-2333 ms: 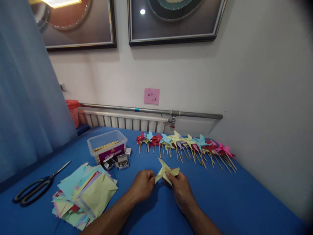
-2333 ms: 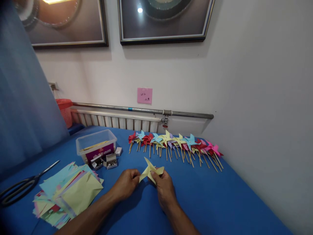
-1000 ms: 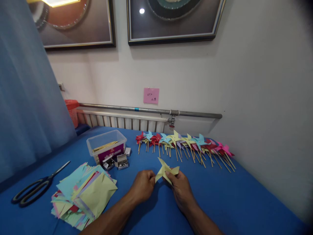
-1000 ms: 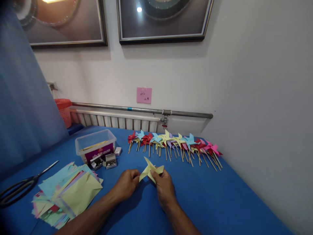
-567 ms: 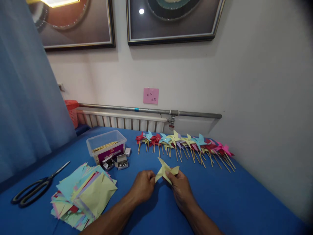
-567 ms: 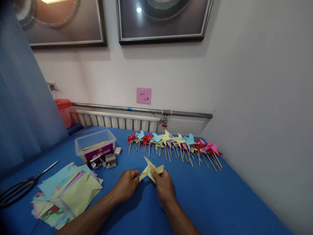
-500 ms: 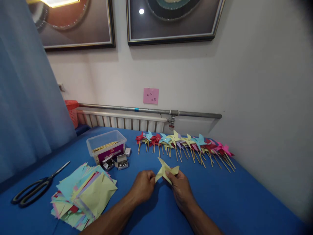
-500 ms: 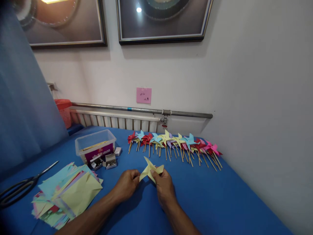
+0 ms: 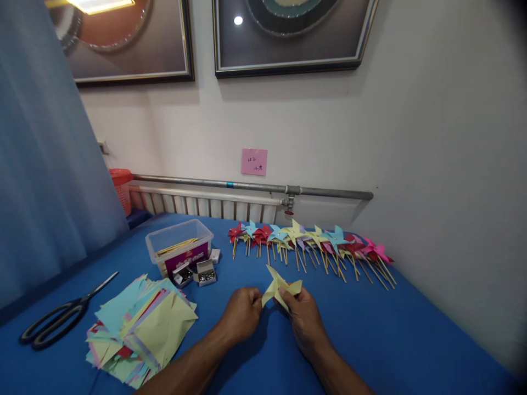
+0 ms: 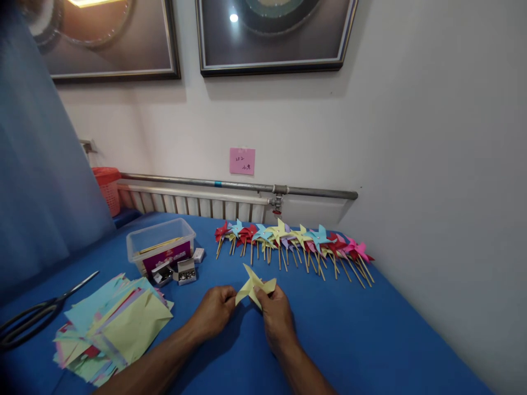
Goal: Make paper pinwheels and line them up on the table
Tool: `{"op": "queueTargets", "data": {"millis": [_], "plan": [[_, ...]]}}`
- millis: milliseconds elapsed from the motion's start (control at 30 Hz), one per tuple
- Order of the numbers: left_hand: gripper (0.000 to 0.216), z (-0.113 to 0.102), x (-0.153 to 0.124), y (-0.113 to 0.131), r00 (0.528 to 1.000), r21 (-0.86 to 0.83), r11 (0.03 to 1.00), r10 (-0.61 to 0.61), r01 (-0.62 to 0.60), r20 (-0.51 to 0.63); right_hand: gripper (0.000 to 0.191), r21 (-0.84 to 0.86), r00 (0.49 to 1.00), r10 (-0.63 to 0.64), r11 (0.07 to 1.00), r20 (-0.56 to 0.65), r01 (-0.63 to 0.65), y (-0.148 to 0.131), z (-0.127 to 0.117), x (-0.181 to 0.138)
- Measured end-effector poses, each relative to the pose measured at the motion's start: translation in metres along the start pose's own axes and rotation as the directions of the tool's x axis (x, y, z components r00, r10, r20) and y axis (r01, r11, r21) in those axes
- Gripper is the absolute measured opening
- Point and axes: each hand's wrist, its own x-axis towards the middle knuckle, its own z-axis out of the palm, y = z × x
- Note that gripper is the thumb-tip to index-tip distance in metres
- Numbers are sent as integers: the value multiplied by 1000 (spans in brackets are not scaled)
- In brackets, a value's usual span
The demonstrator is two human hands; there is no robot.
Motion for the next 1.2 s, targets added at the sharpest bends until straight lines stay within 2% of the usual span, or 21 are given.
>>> {"op": "queueTargets", "data": {"millis": [233, 367, 833, 1200], "plan": [[19, -1, -1, 4, 1000, -6, 1000, -17, 17, -3, 40, -13, 1000, 1, 1000, -12, -1, -1, -1, 1], [19, -2, -2, 6, 1000, 2, 1000, -22, 22, -4, 39, -46, 999, -41, 998, -13, 41, -1, 0, 1], [19, 0, 0, 0, 1000, -18, 1000, -10, 10, -17, 38, -93, 999, -43, 995, -24, 41, -7, 4, -3], [20, 2, -1, 1, 1000, 5, 1000, -4, 4, -14, 36, -49, 999, -43, 998, -31, 41, -7, 7, -5]]}}
